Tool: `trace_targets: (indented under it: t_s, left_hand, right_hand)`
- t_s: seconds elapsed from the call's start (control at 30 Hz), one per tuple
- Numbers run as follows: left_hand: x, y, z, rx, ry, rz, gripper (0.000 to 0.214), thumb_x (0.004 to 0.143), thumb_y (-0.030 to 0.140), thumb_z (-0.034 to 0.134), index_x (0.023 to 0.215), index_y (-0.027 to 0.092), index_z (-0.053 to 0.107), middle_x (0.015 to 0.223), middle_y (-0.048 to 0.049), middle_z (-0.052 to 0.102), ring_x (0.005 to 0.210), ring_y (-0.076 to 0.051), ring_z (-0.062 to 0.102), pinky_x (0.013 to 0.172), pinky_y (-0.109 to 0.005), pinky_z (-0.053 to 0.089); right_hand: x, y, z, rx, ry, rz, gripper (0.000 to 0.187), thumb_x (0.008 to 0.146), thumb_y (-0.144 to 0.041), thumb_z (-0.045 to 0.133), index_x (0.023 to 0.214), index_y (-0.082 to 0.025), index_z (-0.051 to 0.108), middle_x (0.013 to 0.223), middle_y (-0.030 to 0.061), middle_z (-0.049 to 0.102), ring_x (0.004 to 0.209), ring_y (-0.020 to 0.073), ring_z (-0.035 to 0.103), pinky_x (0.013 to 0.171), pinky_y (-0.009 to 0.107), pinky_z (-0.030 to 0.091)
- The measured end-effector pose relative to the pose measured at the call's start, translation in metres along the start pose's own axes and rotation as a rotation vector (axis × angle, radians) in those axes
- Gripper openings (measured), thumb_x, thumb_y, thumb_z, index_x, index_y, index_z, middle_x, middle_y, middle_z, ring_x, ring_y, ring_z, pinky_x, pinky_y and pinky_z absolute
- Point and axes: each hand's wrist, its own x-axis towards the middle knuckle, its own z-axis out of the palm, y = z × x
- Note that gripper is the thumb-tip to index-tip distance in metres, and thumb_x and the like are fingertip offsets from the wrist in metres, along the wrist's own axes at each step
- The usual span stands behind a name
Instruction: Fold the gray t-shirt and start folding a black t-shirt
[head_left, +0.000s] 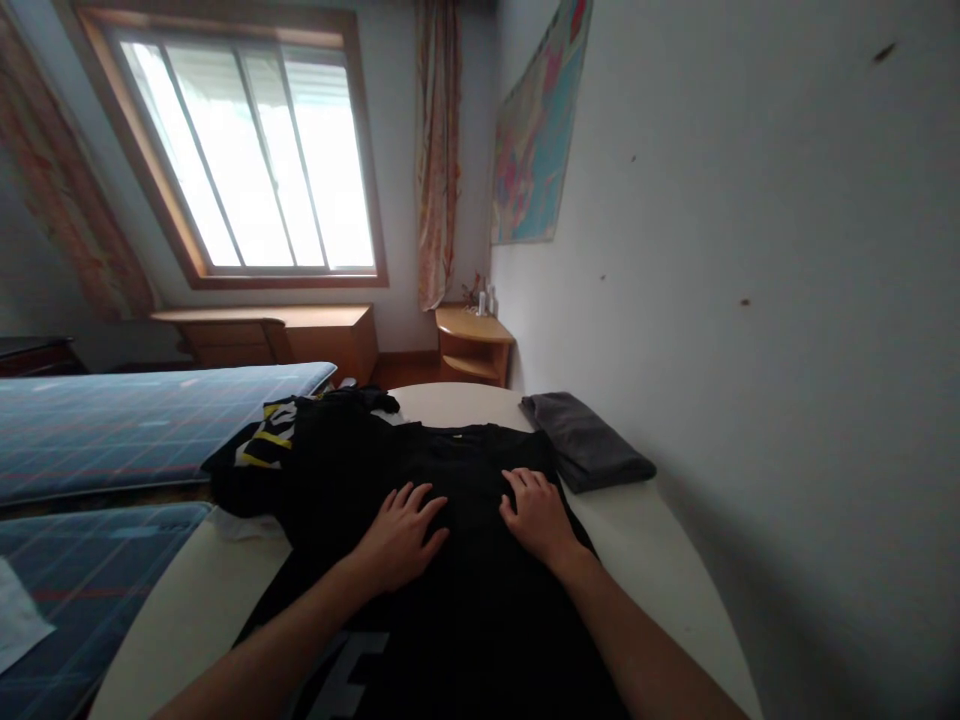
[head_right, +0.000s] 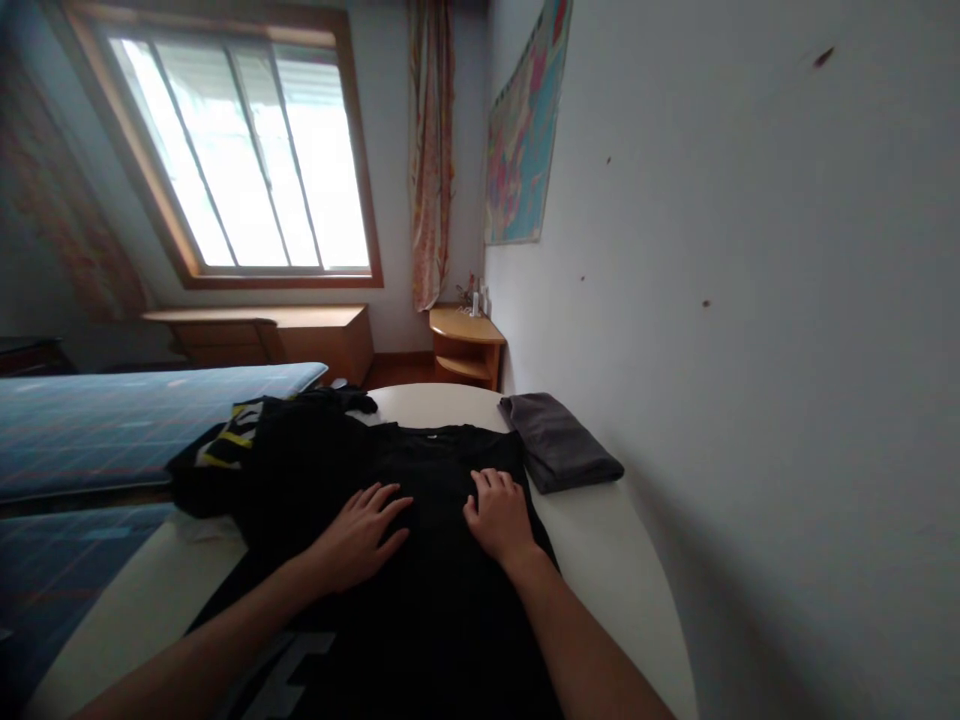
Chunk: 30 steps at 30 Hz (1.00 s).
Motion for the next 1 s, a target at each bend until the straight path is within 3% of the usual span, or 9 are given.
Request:
trace_targets:
  t_s: [0.07,0.2,0.37,0.47,0.57,0.67,0.77,0.87,1.0]
  left_hand:
    - [0.015,0.008,-0.002,0.006,0.071,-0.011,0.051,0.097,0.045,0.048,0.14,0.018,0.056,0.15,-0.0149,0.048,0.142,-0.034,0.039,0.118,-0.049,0.03]
    - [0.039,0.015,0.011,-0.035,0.117,-0.049,0.058,0.095,0.042,0.05,0.148,0.02,0.047,0.159,-0.0133,0.036,0.147,-0.035,0.029,0.119,-0.048,0.029]
    - [0.037,0.007,0.029,-0.099,0.104,-0.081,0.056,0.098,0.044,0.045,0.15,0.023,0.044,0.16,-0.0098,0.033,0.15,-0.033,0.024,0.121,-0.05,0.024]
    - [0.032,0.004,0.03,-0.098,0.111,-0.069,0.055,0.098,0.045,0.045,0.149,0.025,0.045,0.16,-0.0082,0.033,0.15,-0.033,0.023,0.12,-0.051,0.024]
    - [0.031,0.005,0.028,-0.108,0.124,-0.037,0.056,0.098,0.042,0.047,0.151,0.026,0.042,0.16,-0.0076,0.033,0.149,-0.031,0.025,0.12,-0.051,0.026]
    - [0.032,0.008,0.028,-0.135,0.125,0.032,0.056,0.097,0.038,0.048,0.151,0.027,0.041,0.16,-0.0061,0.033,0.149,-0.028,0.027,0.12,-0.049,0.027]
    - [0.032,0.01,0.027,-0.138,0.097,0.056,0.055,0.098,0.041,0.048,0.151,0.028,0.042,0.16,-0.0059,0.034,0.15,-0.029,0.025,0.121,-0.049,0.025]
    - [0.031,0.012,0.025,-0.117,0.064,0.051,0.057,0.098,0.047,0.047,0.151,0.028,0.042,0.161,-0.0066,0.03,0.151,-0.031,0.02,0.121,-0.05,0.023]
    - [0.03,0.013,0.021,-0.088,0.014,0.04,0.061,0.097,0.054,0.045,0.153,0.031,0.038,0.164,-0.0064,0.022,0.151,-0.034,0.013,0.121,-0.052,0.021]
  right_hand:
    - [0.0,0.004,0.002,0.03,0.019,-0.01,0.045,0.091,-0.023,0.048,0.135,-0.014,0.058,0.125,0.0122,0.063,0.116,0.0251,0.054,0.1,0.034,0.041]
    - [0.0,0.009,-0.001,0.074,0.038,-0.03,0.032,0.088,-0.015,0.048,0.113,-0.017,0.068,0.109,0.0097,0.067,0.107,0.0231,0.058,0.095,0.031,0.043]
    - [-0.007,0.013,-0.015,0.17,0.082,-0.031,0.017,0.084,-0.014,0.051,0.089,-0.02,0.066,0.093,0.0055,0.067,0.094,0.0205,0.06,0.087,0.031,0.045]
    - [-0.01,0.014,-0.019,0.245,0.057,-0.091,0.013,0.081,-0.014,0.054,0.085,-0.02,0.064,0.097,0.0056,0.067,0.098,0.0202,0.06,0.091,0.032,0.045]
    - [-0.013,0.015,-0.016,0.274,-0.004,-0.144,0.011,0.078,-0.014,0.058,0.086,-0.019,0.064,0.114,0.0091,0.067,0.115,0.0225,0.058,0.103,0.035,0.042]
    - [-0.015,0.017,-0.011,0.256,-0.05,-0.121,0.013,0.081,-0.019,0.06,0.092,-0.018,0.065,0.132,0.0121,0.062,0.132,0.0256,0.049,0.113,0.041,0.034]
    - [-0.015,0.016,-0.01,0.202,-0.088,-0.04,0.039,0.086,-0.039,0.062,0.12,-0.02,0.064,0.151,0.0113,0.047,0.144,0.0304,0.035,0.119,0.049,0.024]
    - [-0.015,0.016,-0.01,0.133,-0.153,0.058,0.069,0.09,-0.064,0.051,0.146,-0.025,0.049,0.161,0.0105,0.031,0.15,0.036,0.02,0.12,0.053,0.016]
    - [-0.014,0.015,-0.012,0.113,-0.268,0.06,0.082,0.089,-0.077,0.038,0.154,-0.027,0.037,0.164,0.0089,0.022,0.152,0.0377,0.007,0.121,0.057,0.006]
